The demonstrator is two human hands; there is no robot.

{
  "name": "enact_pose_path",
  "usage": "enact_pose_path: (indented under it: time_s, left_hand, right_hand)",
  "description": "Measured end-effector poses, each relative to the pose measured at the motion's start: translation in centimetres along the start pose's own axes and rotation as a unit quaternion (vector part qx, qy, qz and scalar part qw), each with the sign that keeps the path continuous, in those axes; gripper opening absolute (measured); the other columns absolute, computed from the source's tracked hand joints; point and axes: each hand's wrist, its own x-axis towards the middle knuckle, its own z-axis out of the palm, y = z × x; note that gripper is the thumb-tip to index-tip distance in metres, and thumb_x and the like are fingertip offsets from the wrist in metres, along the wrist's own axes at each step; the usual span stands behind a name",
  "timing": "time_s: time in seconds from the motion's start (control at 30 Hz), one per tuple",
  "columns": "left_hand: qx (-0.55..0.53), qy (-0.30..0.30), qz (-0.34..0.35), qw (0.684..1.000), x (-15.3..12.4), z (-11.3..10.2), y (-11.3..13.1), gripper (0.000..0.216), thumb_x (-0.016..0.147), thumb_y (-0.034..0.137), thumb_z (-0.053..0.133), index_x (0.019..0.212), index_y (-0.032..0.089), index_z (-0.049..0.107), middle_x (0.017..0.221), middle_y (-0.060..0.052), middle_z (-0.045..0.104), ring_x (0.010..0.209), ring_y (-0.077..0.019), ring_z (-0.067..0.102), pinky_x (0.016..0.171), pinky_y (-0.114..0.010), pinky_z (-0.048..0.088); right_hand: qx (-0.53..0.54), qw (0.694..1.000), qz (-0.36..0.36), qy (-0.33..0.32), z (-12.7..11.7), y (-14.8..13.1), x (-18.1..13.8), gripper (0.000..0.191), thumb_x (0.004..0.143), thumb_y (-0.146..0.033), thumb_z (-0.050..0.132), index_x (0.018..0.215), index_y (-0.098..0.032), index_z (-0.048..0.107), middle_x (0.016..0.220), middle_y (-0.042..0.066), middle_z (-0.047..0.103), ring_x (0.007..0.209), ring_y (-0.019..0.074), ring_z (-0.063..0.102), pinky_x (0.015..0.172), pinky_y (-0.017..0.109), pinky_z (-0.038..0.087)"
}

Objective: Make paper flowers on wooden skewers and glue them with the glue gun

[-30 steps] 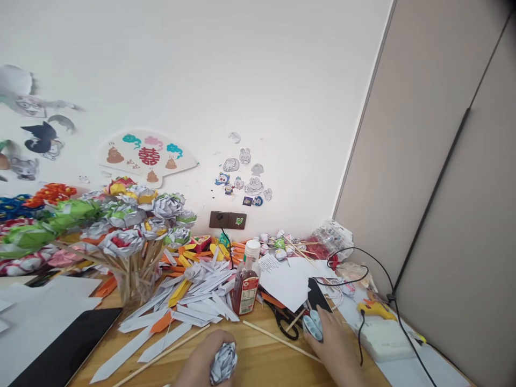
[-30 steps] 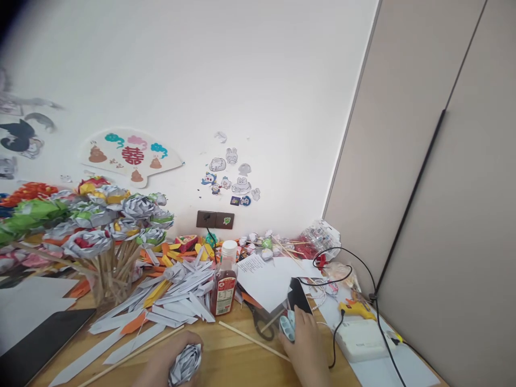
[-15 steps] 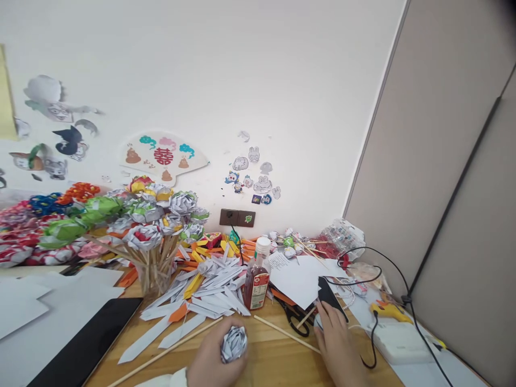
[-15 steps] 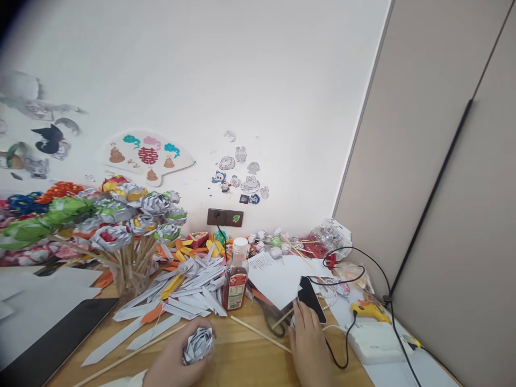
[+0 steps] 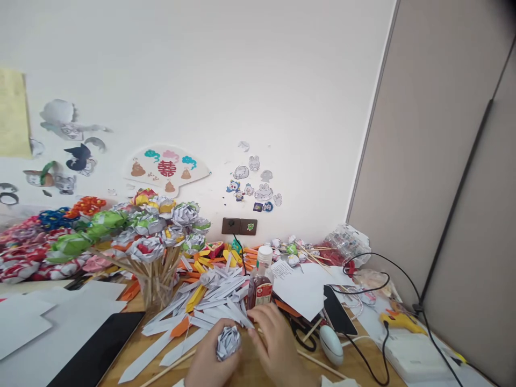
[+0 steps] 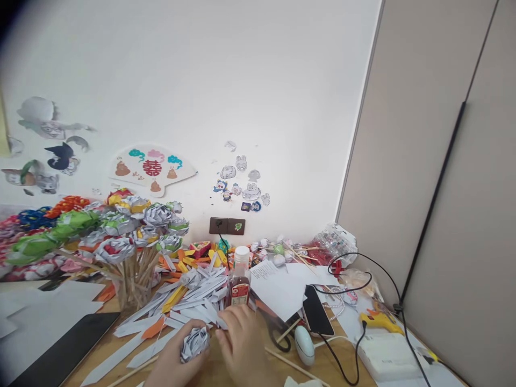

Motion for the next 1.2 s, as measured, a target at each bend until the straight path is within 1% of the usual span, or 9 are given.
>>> enact_pose_path:
  time_s: [0.07, 0.13, 0.2, 0.27, 0.33, 0.37, 0.53, 0.77, 1.2]
  left_hand:
    - [0.015, -0.001, -0.017, 1.0, 0.1, 0.0, 0.0, 0.019, 0.062, 0.021, 0.051, 0.08, 0.02, 0.055, 0.073, 0.0, 0.066, 0.07, -0.0221, 0.061, 0.07, -0.033, 0.048]
    - [0.026, -0.006, -0.025, 0.999, 0.1, 0.0, 0.3, 0.019, 0.061, 0.023, 0.052, 0.079, 0.02, 0.056, 0.069, 0.0, 0.065, 0.066, -0.0216, 0.06, 0.066, -0.032, 0.048]
    - [0.034, -0.008, -0.027, 0.999, 0.1, 0.0, 0.7, 0.02, 0.059, 0.026, 0.052, 0.078, 0.02, 0.057, 0.069, 0.0, 0.065, 0.064, -0.0215, 0.059, 0.065, -0.032, 0.048]
    - [0.043, -0.009, -0.031, 0.999, 0.0, 0.0, 1.0, 0.02, 0.058, 0.027, 0.052, 0.076, 0.02, 0.057, 0.069, 0.0, 0.066, 0.064, -0.0216, 0.059, 0.065, -0.033, 0.048]
    - [0.047, -0.013, -0.036, 0.998, 0.0, 0.0, 1.2, 0.021, 0.056, 0.027, 0.052, 0.076, 0.021, 0.057, 0.07, -0.001, 0.066, 0.065, -0.0222, 0.06, 0.067, -0.033, 0.049]
    - [0.046, -0.015, -0.037, 0.998, -0.1, 0.1, 1.2, 0.022, 0.056, 0.027, 0.052, 0.076, 0.021, 0.057, 0.07, -0.001, 0.067, 0.067, -0.0226, 0.061, 0.067, -0.033, 0.049]
    - [0.058, -0.03, -0.036, 0.997, -0.3, 0.3, 0.3, 0.022, 0.057, 0.029, 0.051, 0.077, 0.021, 0.056, 0.073, -0.001, 0.067, 0.069, -0.023, 0.06, 0.069, -0.035, 0.048]
    - [0.055, -0.048, -0.043, 0.996, -0.1, 0.3, -0.1, 0.026, 0.057, 0.028, 0.051, 0.081, 0.02, 0.057, 0.077, -0.002, 0.067, 0.076, -0.0256, 0.061, 0.074, -0.038, 0.047]
    - [0.05, -0.06, -0.074, 0.994, -0.1, 0.2, 0.1, 0.027, 0.056, 0.033, 0.052, 0.081, 0.021, 0.057, 0.077, -0.001, 0.068, 0.076, -0.0253, 0.062, 0.076, -0.038, 0.047]
  right_hand:
    - [-0.076, 0.995, 0.053, 0.028, -1.5, 2.4, -0.5, 0.025, 0.091, -0.029, 0.036, 0.104, -0.021, 0.056, 0.094, 0.006, 0.063, 0.088, 0.0194, 0.056, 0.078, 0.032, 0.045]
    - [-0.161, 0.964, 0.189, 0.1, -4.1, 5.8, -1.6, 0.034, 0.092, -0.033, 0.028, 0.104, -0.018, 0.056, 0.1, 0.011, 0.062, 0.094, 0.0218, 0.055, 0.081, 0.035, 0.044]
    - [-0.203, 0.933, 0.271, 0.123, -7.1, 9.3, -3.1, 0.043, 0.092, -0.033, 0.022, 0.109, -0.01, 0.055, 0.105, 0.019, 0.06, 0.099, 0.0277, 0.053, 0.083, 0.043, 0.04]
    - [-0.225, 0.912, 0.328, 0.098, -9.4, 12.0, -4.8, 0.044, 0.09, -0.032, 0.024, 0.1, -0.007, 0.06, 0.094, 0.022, 0.064, 0.09, 0.0307, 0.057, 0.079, 0.046, 0.041]
    - [-0.229, 0.9, 0.366, 0.058, -10.6, 13.8, -6.3, 0.043, 0.088, -0.03, 0.027, 0.08, -0.011, 0.065, 0.075, 0.018, 0.066, 0.077, 0.0294, 0.06, 0.073, 0.043, 0.043]
    - [-0.228, 0.897, 0.377, 0.042, -10.8, 14.2, -6.8, 0.042, 0.088, -0.029, 0.029, 0.075, -0.013, 0.065, 0.071, 0.016, 0.066, 0.075, 0.028, 0.061, 0.072, 0.04, 0.043]
    - [-0.215, 0.892, 0.398, 0.0, -10.4, 14.8, -7.4, 0.039, 0.09, -0.025, 0.03, 0.079, -0.016, 0.067, 0.081, 0.011, 0.069, 0.085, 0.0209, 0.062, 0.076, 0.029, 0.042]
    - [-0.204, 0.883, 0.422, -0.008, -10.7, 15.2, -7.1, 0.047, 0.093, -0.022, 0.019, 0.094, -0.015, 0.065, 0.098, 0.01, 0.068, 0.097, 0.0205, 0.059, 0.083, 0.029, 0.039]
    - [-0.223, 0.88, 0.42, -0.025, -10.9, 14.0, -6.9, 0.035, 0.087, -0.014, 0.032, 0.078, -0.016, 0.066, 0.079, 0.009, 0.068, 0.085, 0.019, 0.061, 0.072, 0.025, 0.039]
